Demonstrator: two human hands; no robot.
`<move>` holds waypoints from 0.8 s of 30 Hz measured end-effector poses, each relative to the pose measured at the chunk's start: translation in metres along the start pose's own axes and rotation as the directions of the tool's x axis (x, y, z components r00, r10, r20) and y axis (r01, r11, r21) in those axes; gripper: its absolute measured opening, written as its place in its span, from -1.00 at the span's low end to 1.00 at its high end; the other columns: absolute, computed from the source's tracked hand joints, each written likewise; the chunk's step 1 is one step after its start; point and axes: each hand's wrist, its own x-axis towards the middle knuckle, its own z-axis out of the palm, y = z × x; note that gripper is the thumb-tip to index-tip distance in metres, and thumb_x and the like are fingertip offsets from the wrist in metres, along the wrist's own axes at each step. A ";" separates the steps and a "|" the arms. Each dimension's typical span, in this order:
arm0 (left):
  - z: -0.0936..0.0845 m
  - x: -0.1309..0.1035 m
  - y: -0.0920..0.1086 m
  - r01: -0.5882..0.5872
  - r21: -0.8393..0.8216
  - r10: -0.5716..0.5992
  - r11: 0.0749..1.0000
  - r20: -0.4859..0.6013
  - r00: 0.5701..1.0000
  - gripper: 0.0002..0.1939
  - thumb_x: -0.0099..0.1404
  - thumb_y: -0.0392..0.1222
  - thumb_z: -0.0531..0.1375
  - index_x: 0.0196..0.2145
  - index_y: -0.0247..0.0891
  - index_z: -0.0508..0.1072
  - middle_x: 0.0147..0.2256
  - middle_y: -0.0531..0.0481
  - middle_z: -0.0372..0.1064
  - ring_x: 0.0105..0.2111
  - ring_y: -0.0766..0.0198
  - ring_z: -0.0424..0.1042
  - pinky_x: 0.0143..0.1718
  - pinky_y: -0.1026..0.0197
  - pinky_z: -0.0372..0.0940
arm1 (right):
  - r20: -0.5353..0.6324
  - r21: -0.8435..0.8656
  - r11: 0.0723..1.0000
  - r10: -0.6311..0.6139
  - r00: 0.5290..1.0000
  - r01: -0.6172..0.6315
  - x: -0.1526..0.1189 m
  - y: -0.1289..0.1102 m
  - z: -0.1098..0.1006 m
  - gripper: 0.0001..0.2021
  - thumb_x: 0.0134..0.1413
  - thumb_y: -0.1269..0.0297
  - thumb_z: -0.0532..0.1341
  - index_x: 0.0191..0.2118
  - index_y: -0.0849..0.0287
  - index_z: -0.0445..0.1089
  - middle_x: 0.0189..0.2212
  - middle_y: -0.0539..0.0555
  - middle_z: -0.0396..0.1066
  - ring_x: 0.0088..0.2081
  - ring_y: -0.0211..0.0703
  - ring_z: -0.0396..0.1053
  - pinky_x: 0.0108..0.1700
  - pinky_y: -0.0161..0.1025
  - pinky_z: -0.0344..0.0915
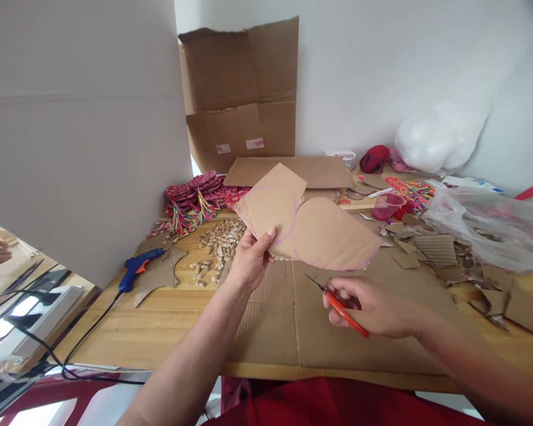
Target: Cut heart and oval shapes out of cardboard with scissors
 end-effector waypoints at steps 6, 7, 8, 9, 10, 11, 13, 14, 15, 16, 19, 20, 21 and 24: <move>-0.009 0.022 -0.012 -0.021 0.025 0.021 0.999 0.007 1.000 -0.51 0.00 -0.02 0.49 -0.21 -0.24 0.41 -0.38 0.14 0.40 -0.63 0.52 0.27 -0.79 0.44 0.13 | 0.052 0.042 0.999 0.009 0.999 -0.011 0.027 -0.008 -0.011 -0.73 0.22 0.06 0.24 -0.20 0.19 0.37 -0.43 -0.04 0.31 -0.39 -0.26 0.21 -0.35 -0.30 0.13; -0.011 0.025 -0.015 -0.013 0.028 0.013 1.000 0.004 1.000 -0.52 0.01 -0.01 0.49 -0.21 -0.24 0.41 -0.38 0.14 0.40 -0.63 0.52 0.27 -0.80 0.44 0.13 | 0.048 0.039 0.999 0.014 0.999 -0.016 0.032 -0.006 -0.012 -0.72 0.23 0.04 0.24 -0.20 0.19 0.38 -0.44 -0.05 0.28 -0.40 -0.27 0.19 -0.35 -0.30 0.12; -0.013 0.027 -0.017 -0.004 0.029 0.005 1.000 -0.005 1.000 -0.52 0.01 -0.01 0.48 -0.21 -0.24 0.41 -0.38 0.14 0.40 -0.63 0.52 0.28 -0.80 0.44 0.13 | 0.051 0.048 0.999 0.020 0.999 -0.022 0.036 -0.004 -0.012 -0.71 0.23 0.03 0.23 -0.20 0.19 0.38 -0.45 -0.06 0.26 -0.41 -0.27 0.17 -0.36 -0.30 0.11; -0.015 0.028 -0.020 0.000 0.026 0.001 1.000 -0.019 1.000 -0.52 0.01 -0.01 0.49 -0.21 -0.23 0.40 -0.37 0.15 0.40 -0.63 0.51 0.28 -0.80 0.45 0.13 | 0.060 0.065 0.997 0.024 0.998 -0.028 0.040 -0.002 -0.012 -0.71 0.23 0.02 0.23 -0.20 0.19 0.38 -0.46 -0.06 0.25 -0.42 -0.27 0.16 -0.37 -0.30 0.10; -0.017 0.029 -0.022 0.001 0.021 0.000 1.000 -0.033 0.999 -0.51 0.01 -0.02 0.49 -0.21 -0.23 0.40 -0.37 0.15 0.40 -0.62 0.51 0.29 -0.80 0.45 0.14 | 0.073 0.090 0.995 0.025 0.997 -0.032 0.043 0.000 -0.011 -0.70 0.23 0.01 0.23 -0.21 0.19 0.38 -0.47 -0.06 0.24 -0.44 -0.28 0.15 -0.39 -0.30 0.09; -0.018 0.030 -0.023 0.000 0.017 0.001 1.000 -0.048 0.999 -0.51 0.00 -0.02 0.49 -0.20 -0.22 0.39 -0.36 0.15 0.40 -0.62 0.51 0.29 -0.80 0.45 0.13 | 0.084 0.113 0.993 0.025 0.996 -0.035 0.045 0.002 -0.010 -0.70 0.24 0.01 0.23 -0.21 0.19 0.37 -0.49 -0.07 0.24 -0.45 -0.29 0.14 -0.41 -0.31 0.08; -0.021 0.031 -0.025 -0.003 0.017 0.004 1.000 -0.068 0.998 -0.51 0.01 -0.03 0.49 -0.19 -0.22 0.39 -0.34 0.15 0.40 -0.60 0.51 0.30 -0.81 0.45 0.13 | 0.096 0.147 0.988 0.025 0.995 -0.039 0.047 0.004 -0.010 -0.70 0.24 0.01 0.22 -0.21 0.19 0.37 -0.50 -0.08 0.24 -0.47 -0.30 0.12 -0.43 -0.32 0.07; -0.021 0.031 -0.026 -0.002 0.022 0.004 1.000 -0.074 0.997 -0.51 0.02 -0.03 0.48 -0.19 -0.21 0.40 -0.33 0.14 0.40 -0.60 0.51 0.30 -0.81 0.45 0.13 | 0.096 0.153 0.987 0.029 0.995 -0.044 0.047 0.004 -0.010 -0.71 0.25 0.02 0.22 -0.21 0.19 0.37 -0.49 -0.07 0.26 -0.47 -0.30 0.14 -0.43 -0.32 0.08; -0.022 0.031 -0.026 0.000 0.029 0.002 1.000 -0.083 0.997 -0.52 0.03 -0.02 0.48 -0.18 -0.21 0.40 -0.32 0.14 0.40 -0.60 0.51 0.30 -0.80 0.45 0.13 | 0.097 0.151 0.987 0.035 0.995 -0.049 0.046 0.003 -0.010 -0.72 0.24 0.03 0.22 -0.22 0.19 0.37 -0.48 -0.06 0.29 -0.46 -0.29 0.17 -0.42 -0.32 0.10; -0.022 0.031 -0.027 0.003 0.038 0.001 0.999 -0.093 0.996 -0.52 0.04 -0.02 0.47 -0.17 -0.21 0.40 -0.31 0.13 0.40 -0.60 0.51 0.30 -0.80 0.45 0.13 | 0.098 0.147 0.988 0.041 0.994 -0.055 0.045 0.002 -0.011 -0.73 0.24 0.05 0.23 -0.23 0.19 0.37 -0.47 -0.04 0.33 -0.45 -0.28 0.21 -0.41 -0.32 0.12; -0.021 0.029 -0.028 0.003 0.065 0.004 0.998 -0.114 0.993 -0.52 0.05 0.01 0.46 -0.17 -0.20 0.39 -0.29 0.11 0.41 -0.59 0.51 0.30 -0.78 0.47 0.14 | 0.099 0.130 0.988 0.065 0.993 -0.078 0.042 -0.001 -0.012 -0.78 0.21 0.12 0.26 -0.24 0.18 0.35 -0.43 0.00 0.42 -0.40 -0.24 0.32 -0.38 -0.31 0.18; -0.020 0.028 -0.028 0.002 0.073 0.006 0.997 -0.116 0.993 -0.53 0.06 0.01 0.46 -0.17 -0.20 0.39 -0.28 0.11 0.40 -0.58 0.51 0.31 -0.77 0.47 0.14 | 0.098 0.133 0.988 0.072 0.993 -0.085 0.041 -0.002 -0.012 -0.78 0.20 0.12 0.26 -0.25 0.18 0.35 -0.44 0.01 0.43 -0.41 -0.24 0.33 -0.39 -0.31 0.18; -0.020 0.027 -0.028 0.001 0.081 0.008 0.997 -0.115 0.993 -0.53 0.07 0.01 0.45 -0.17 -0.20 0.39 -0.28 0.11 0.40 -0.58 0.51 0.32 -0.77 0.47 0.14 | 0.096 0.140 0.986 0.075 0.993 -0.088 0.041 -0.003 -0.012 -0.77 0.20 0.11 0.27 -0.24 0.18 0.36 -0.44 0.00 0.43 -0.42 -0.24 0.32 -0.40 -0.32 0.17; -0.017 0.024 -0.027 0.009 0.095 0.001 0.995 -0.102 0.995 -0.54 0.07 -0.01 0.46 -0.16 -0.20 0.40 -0.28 0.10 0.41 -0.56 0.50 0.34 -0.76 0.46 0.17 | 0.092 0.165 0.983 0.066 0.994 -0.081 0.041 -0.003 -0.013 -0.74 0.21 0.07 0.26 -0.23 0.20 0.39 -0.46 -0.01 0.39 -0.44 -0.27 0.27 -0.42 -0.33 0.15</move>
